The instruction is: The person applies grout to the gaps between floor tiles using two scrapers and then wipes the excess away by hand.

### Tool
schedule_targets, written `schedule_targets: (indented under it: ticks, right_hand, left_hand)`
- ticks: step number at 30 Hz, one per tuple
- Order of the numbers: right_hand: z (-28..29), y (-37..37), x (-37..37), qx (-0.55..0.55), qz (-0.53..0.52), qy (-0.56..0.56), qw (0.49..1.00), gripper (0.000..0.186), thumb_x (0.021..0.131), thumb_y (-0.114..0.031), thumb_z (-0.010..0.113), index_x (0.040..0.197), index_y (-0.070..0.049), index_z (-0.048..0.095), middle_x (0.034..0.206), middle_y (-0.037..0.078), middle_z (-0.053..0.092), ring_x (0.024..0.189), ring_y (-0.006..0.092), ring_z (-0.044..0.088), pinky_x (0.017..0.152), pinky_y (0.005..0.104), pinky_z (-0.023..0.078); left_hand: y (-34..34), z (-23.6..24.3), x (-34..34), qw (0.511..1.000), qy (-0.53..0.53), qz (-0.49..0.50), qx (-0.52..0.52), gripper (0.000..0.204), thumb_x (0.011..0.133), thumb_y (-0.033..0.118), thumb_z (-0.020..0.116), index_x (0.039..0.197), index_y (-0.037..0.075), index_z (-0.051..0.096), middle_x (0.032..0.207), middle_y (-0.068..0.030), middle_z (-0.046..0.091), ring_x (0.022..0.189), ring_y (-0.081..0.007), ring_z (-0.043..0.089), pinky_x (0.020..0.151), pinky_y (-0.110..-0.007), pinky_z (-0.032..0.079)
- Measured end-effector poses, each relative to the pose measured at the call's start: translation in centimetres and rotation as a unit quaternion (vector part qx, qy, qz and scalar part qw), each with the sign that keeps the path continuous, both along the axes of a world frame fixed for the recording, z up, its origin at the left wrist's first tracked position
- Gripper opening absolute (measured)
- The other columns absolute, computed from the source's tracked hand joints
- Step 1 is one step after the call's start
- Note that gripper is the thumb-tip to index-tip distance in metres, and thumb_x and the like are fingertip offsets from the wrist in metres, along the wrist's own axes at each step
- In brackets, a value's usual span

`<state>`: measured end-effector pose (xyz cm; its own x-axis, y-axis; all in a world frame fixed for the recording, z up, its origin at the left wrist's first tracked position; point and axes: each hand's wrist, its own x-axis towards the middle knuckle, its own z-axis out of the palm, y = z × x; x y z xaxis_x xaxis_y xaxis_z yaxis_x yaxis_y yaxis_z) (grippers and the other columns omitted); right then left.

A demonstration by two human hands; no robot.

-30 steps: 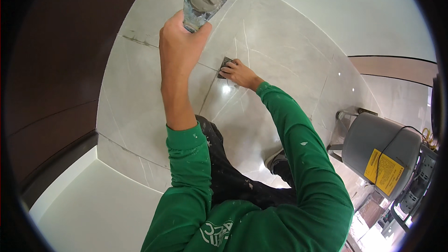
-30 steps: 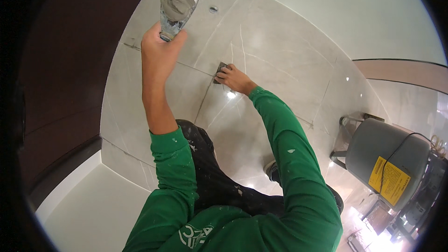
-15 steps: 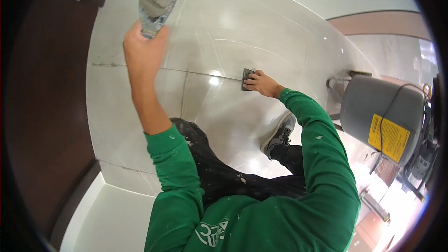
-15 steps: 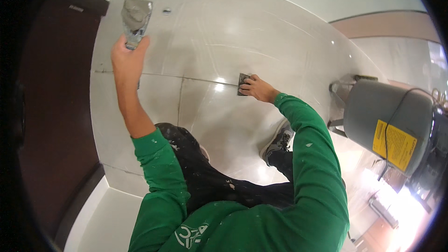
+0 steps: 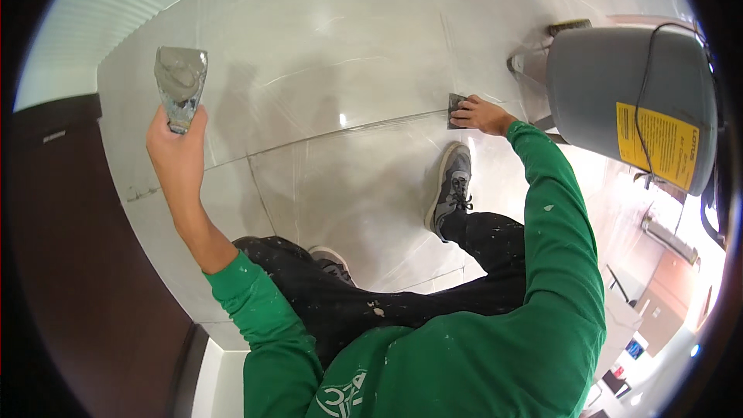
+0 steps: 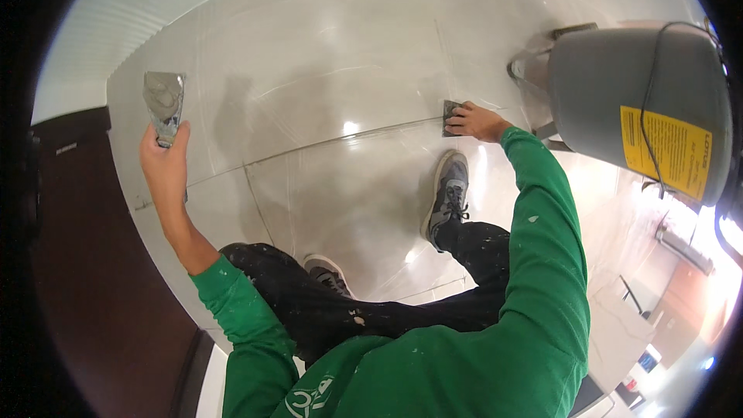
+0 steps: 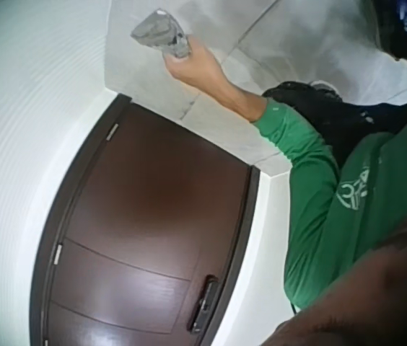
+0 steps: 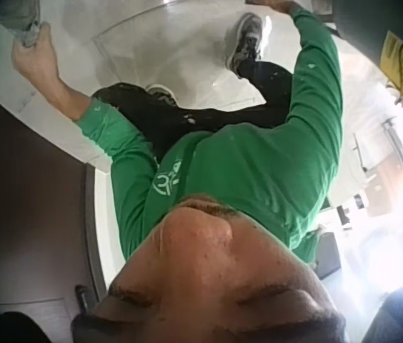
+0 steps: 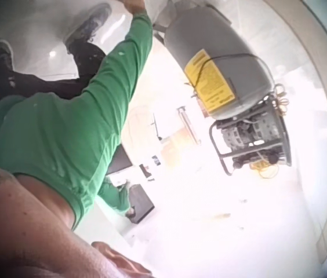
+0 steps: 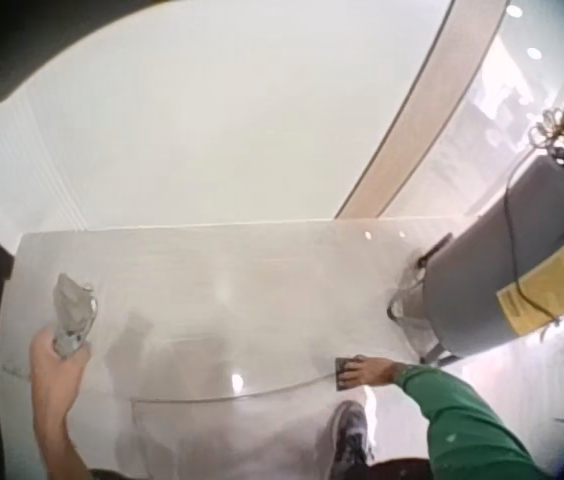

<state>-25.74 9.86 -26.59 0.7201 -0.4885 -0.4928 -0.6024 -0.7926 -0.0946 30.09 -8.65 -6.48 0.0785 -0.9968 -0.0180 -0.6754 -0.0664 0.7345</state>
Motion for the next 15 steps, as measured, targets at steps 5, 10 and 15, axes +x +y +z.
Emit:
schedule_targets:
  ticks: [5, 10, 15]
  right_hand:
    - [0.5, 3.7, -6.4, -0.015, -0.059, 0.029, 0.998, 0.046, 0.086, -0.01, 0.061, 0.132, -0.016, 0.057, 0.129, 0.002, 0.056, 0.123, 0.0215, 0.049, 0.104, 0.0391, 0.039]
    - [3.8, 4.4, -6.3, -0.097, -0.331, -0.015, 0.939, 0.046, 0.084, -0.002, 0.057, 0.128, -0.013, 0.059, 0.124, 0.008, 0.058, 0.121, 0.0272, 0.052, 0.102, 0.0408, 0.039]
    - [13.0, -2.5, 6.5, -0.182, -0.378, -0.33, 0.846, 0.062, 0.072, 0.009, 0.058, 0.131, -0.008, 0.059, 0.13, 0.013, 0.057, 0.121, 0.0338, 0.052, 0.105, 0.0444, 0.041]
  left_hand:
    - [-0.3, -0.9, -3.6, 0.998, 0.012, -0.06, 0.025, 0.021, 0.084, 0.013, 0.071, 0.097, -0.003, 0.065, 0.078, -0.0083, 0.062, 0.069, -0.0156, 0.052, 0.07, -0.032, 0.046]
    - [0.5, -3.2, -6.9, 0.989, -0.017, -0.147, 0.009, 0.024, 0.08, 0.011, 0.072, 0.101, -0.001, 0.067, 0.079, -0.0145, 0.067, 0.068, -0.0233, 0.06, 0.07, -0.034, 0.048]
    - [2.9, -3.7, -11.4, 0.941, -0.015, -0.323, 0.101, 0.032, 0.075, 0.014, 0.074, 0.105, 0.004, 0.069, 0.079, -0.0182, 0.066, 0.069, -0.0317, 0.061, 0.069, -0.038, 0.05]
